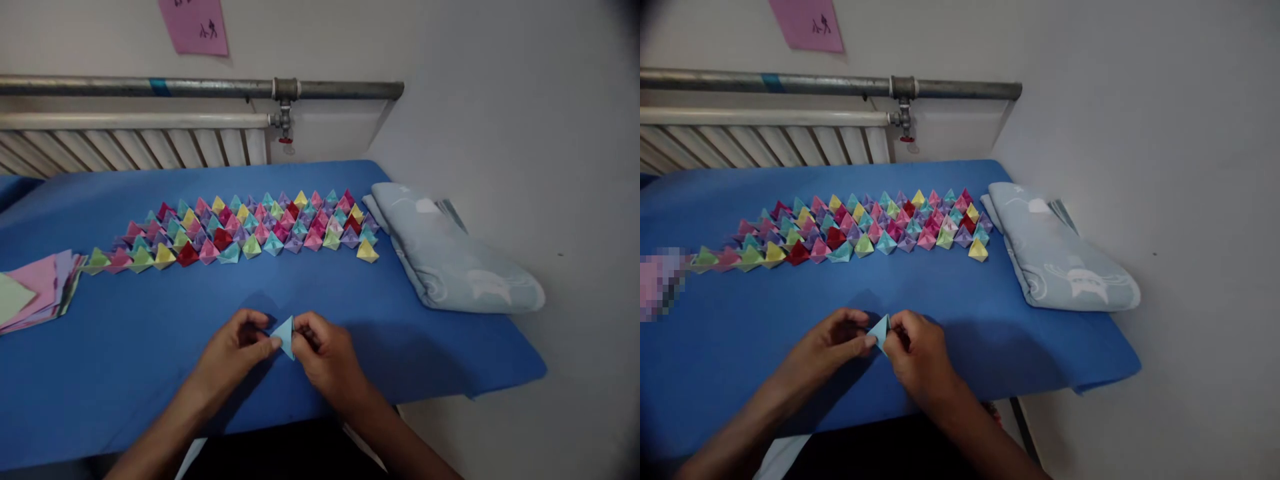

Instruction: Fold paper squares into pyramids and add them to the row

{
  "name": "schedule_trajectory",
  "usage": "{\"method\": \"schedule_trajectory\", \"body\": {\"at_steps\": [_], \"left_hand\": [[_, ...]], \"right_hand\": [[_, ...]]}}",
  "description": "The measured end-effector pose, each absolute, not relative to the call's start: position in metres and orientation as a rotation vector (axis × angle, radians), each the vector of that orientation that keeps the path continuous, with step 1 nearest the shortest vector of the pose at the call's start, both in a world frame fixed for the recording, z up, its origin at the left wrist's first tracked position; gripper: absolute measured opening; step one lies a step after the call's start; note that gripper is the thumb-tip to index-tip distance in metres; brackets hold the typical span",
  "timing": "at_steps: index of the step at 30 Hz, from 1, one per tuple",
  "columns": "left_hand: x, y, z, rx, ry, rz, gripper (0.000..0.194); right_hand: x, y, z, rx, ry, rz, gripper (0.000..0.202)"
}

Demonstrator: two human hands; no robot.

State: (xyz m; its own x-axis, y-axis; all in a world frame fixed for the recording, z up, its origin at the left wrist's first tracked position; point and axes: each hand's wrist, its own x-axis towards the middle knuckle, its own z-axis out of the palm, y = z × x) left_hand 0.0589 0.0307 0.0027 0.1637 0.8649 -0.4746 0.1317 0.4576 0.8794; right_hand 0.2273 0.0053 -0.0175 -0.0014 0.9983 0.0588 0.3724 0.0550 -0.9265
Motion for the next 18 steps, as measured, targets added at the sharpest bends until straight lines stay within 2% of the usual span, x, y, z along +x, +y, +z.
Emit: {"method": "schedule_trajectory", "body": {"at_steps": [3, 7, 18], "left_hand": [[0.066, 0.021, 0.011, 1.246, 1.499, 0.852, 0.029], [0.077, 0.016, 0.015, 1.371, 1.387, 0.81, 0.027], [0.078, 0.021, 0.009, 1.394, 1.437, 0.917, 0.019]], "right_hand": [[0.228, 0.011, -0.016, -1.468, -1.699, 0.599, 0.013], [0.222, 0.012, -0.015, -1.351, -1.882, 0.316, 0.021], [0.216, 0.014, -0.008, -1.304, -1.931, 0.217, 0.023]]}}
